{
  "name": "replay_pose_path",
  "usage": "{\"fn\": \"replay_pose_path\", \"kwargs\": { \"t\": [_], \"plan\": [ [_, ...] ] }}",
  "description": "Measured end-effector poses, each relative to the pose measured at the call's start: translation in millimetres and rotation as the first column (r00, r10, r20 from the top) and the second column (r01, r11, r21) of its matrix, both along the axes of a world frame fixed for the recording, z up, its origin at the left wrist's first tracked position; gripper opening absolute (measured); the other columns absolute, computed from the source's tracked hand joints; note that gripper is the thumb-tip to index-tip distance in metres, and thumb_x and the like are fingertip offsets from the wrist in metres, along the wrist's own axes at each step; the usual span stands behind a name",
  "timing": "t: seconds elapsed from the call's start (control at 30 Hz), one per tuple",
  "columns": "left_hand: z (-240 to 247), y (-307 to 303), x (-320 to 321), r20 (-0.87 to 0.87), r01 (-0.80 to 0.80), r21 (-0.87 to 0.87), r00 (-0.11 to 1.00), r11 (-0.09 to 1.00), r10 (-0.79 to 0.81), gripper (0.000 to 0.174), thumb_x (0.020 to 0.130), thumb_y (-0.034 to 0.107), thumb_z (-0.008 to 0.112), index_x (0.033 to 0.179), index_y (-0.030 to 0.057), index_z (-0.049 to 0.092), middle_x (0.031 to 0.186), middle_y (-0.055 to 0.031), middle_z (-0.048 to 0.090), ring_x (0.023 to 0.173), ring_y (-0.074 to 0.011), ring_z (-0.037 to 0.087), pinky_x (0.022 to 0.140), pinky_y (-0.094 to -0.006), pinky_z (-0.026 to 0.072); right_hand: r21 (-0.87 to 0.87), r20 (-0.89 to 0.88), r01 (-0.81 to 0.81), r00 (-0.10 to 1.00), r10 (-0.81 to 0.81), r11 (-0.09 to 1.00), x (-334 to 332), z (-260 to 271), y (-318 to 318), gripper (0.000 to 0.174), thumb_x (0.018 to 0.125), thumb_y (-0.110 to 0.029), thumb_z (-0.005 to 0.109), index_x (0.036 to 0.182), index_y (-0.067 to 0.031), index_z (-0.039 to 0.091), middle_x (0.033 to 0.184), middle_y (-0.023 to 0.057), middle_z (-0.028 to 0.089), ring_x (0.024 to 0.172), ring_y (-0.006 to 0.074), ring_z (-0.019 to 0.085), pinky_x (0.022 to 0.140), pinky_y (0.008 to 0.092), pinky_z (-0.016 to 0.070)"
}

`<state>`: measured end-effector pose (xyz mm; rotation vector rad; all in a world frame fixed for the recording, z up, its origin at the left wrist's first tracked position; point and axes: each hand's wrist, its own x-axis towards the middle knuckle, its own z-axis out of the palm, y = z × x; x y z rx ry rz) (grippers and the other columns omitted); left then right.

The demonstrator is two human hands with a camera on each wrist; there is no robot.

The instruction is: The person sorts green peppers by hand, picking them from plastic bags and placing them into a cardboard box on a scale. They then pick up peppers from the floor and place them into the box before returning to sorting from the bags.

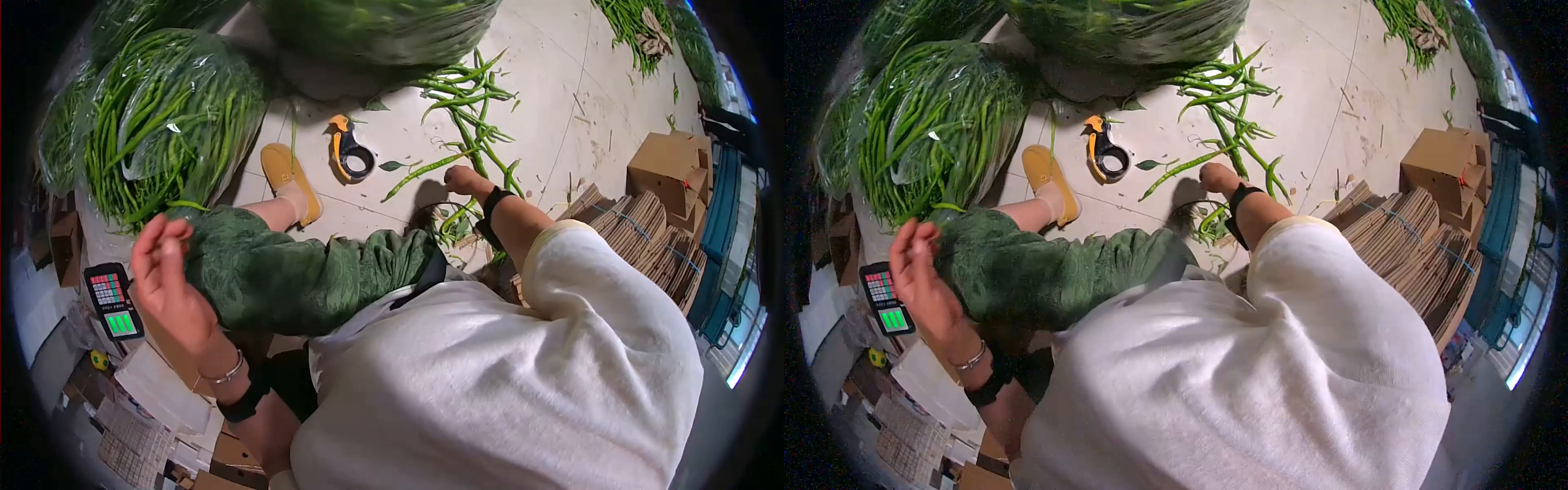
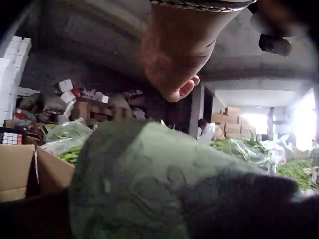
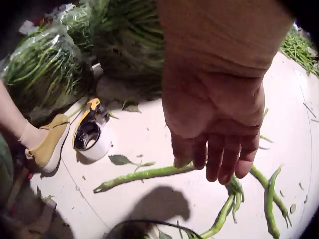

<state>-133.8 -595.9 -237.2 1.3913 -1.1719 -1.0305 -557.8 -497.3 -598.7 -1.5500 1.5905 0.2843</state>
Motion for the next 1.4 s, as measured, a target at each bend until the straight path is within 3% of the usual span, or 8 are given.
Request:
{"fn": "replay_pose_path", "kwargs": {
  "t": [0.23, 0.47, 0.6, 0.83, 0.93, 1.13, 1.3, 1.4],
  "plan": [
    [-7, -19, -14, 0.208, -0.021, -0.122, 0.977, 0.992, 0.046, 0.021, 0.091, 0.004, 0.046, 0.108, -0.0070, 0.053, 0.098, -0.0147, 0.060, 0.087, -0.0175, 0.058, 0.082, -0.0296, 0.0458, -0.155, 0.262, 0.551, 0.823, -0.503, 0.820, 71, 1, -55, 0.020, 0.080, -0.021, 0.058, 0.085, -0.0016, 0.060, 0.070, 0.0141, 0.064, 0.064, 0.0255, 0.063, 0.062, 0.0352, 0.0489],
    [-10, -41, -21, 0.055, -0.143, -0.130, 0.987, 0.981, 0.151, 0.024, 0.086, 0.003, 0.048, 0.108, -0.0081, 0.050, 0.095, -0.0164, 0.060, 0.080, -0.0198, 0.058, 0.072, -0.0300, 0.0460, -0.264, 0.575, 0.448, 0.784, -0.234, 0.854, 205, 49, -184, 0.023, 0.082, -0.023, 0.055, 0.098, -0.0059, 0.056, 0.086, 0.0195, 0.063, 0.082, 0.0362, 0.060, 0.072, 0.0439, 0.0469],
    [-13, -38, -8, 0.131, -0.096, -0.194, 0.984, 0.976, 0.123, 0.029, 0.084, 0.017, 0.056, 0.103, -0.0041, 0.050, 0.090, -0.0168, 0.061, 0.074, -0.0228, 0.058, 0.069, -0.0312, 0.0461, -0.276, 0.392, 0.248, 0.911, -0.127, 0.928, 273, 11, -215, 0.034, 0.082, -0.019, 0.054, 0.112, -0.0041, 0.048, 0.101, 0.0238, 0.059, 0.094, 0.0388, 0.058, 0.082, 0.0424, 0.0463],
    [-23, -44, 0, 0.145, 0.094, -0.248, 0.988, 0.964, -0.059, 0.024, 0.083, 0.019, 0.056, 0.098, 0.0000, 0.052, 0.071, -0.0162, 0.061, 0.065, -0.0227, 0.056, 0.061, -0.0332, 0.0440, 0.079, 0.133, 0.564, 0.811, -0.569, 0.822, 310, -31, -211, 0.041, 0.077, -0.012, 0.055, 0.113, -0.0002, 0.039, 0.098, 0.0279, 0.058, 0.098, 0.0383, 0.056, 0.081, 0.0434, 0.0459],
    [-26, -51, 0, 0.005, 0.019, -0.276, 1.000, 0.961, -0.018, 0.025, 0.084, 0.023, 0.056, 0.095, 0.0005, 0.051, 0.070, -0.0150, 0.059, 0.055, -0.0219, 0.052, 0.054, -0.0339, 0.0425, -0.251, 0.323, 0.740, 0.671, -0.667, 0.624, 303, -33, -209, 0.027, 0.073, -0.013, 0.060, 0.095, 0.0001, 0.053, 0.094, 0.0237, 0.060, 0.094, 0.0398, 0.056, 0.081, 0.0436, 0.0455],
    [-27, -58, 1, -0.109, 0.085, -0.275, 0.987, 0.958, -0.119, 0.028, 0.083, 0.024, 0.056, 0.097, 0.0010, 0.050, 0.072, -0.0138, 0.056, 0.055, -0.0236, 0.053, 0.053, -0.0344, 0.0428, -0.704, 0.103, 0.372, 0.896, -0.431, 0.605, 260, -108, -249, 0.046, 0.072, -0.011, 0.058, 0.116, -0.0048, 0.047, 0.108, 0.0200, 0.055, 0.103, 0.0356, 0.053, 0.087, 0.0402, 0.0446],
    [-20, -48, 4, -0.045, 0.022, -0.200, 0.998, 0.980, -0.032, 0.033, 0.083, 0.030, 0.057, 0.098, 0.0011, 0.050, 0.079, -0.0138, 0.056, 0.067, -0.0241, 0.054, 0.062, -0.0355, 0.0449, -0.282, 0.130, 0.444, 0.896, -0.424, 0.851, 245, -79, -268, 0.046, 0.072, -0.009, 0.057, 0.117, -0.0089, 0.049, 0.116, 0.0152, 0.054, 0.106, 0.0356, 0.052, 0.086, 0.0415, 0.0458],
    [-23, -44, 11, -0.055, -0.050, -0.170, 0.998, 0.984, 0.041, 0.036, 0.085, 0.033, 0.057, 0.100, 0.0012, 0.052, 0.082, -0.0117, 0.055, 0.075, -0.0237, 0.053, 0.070, -0.0367, 0.0455, -0.159, 0.243, 0.356, 0.918, -0.313, 0.921, 233, -18, -266, 0.019, 0.076, -0.011, 0.061, 0.092, -0.0005, 0.058, 0.080, 0.0106, 0.063, 0.066, 0.0198, 0.062, 0.058, 0.0312, 0.0518]
  ]
}}
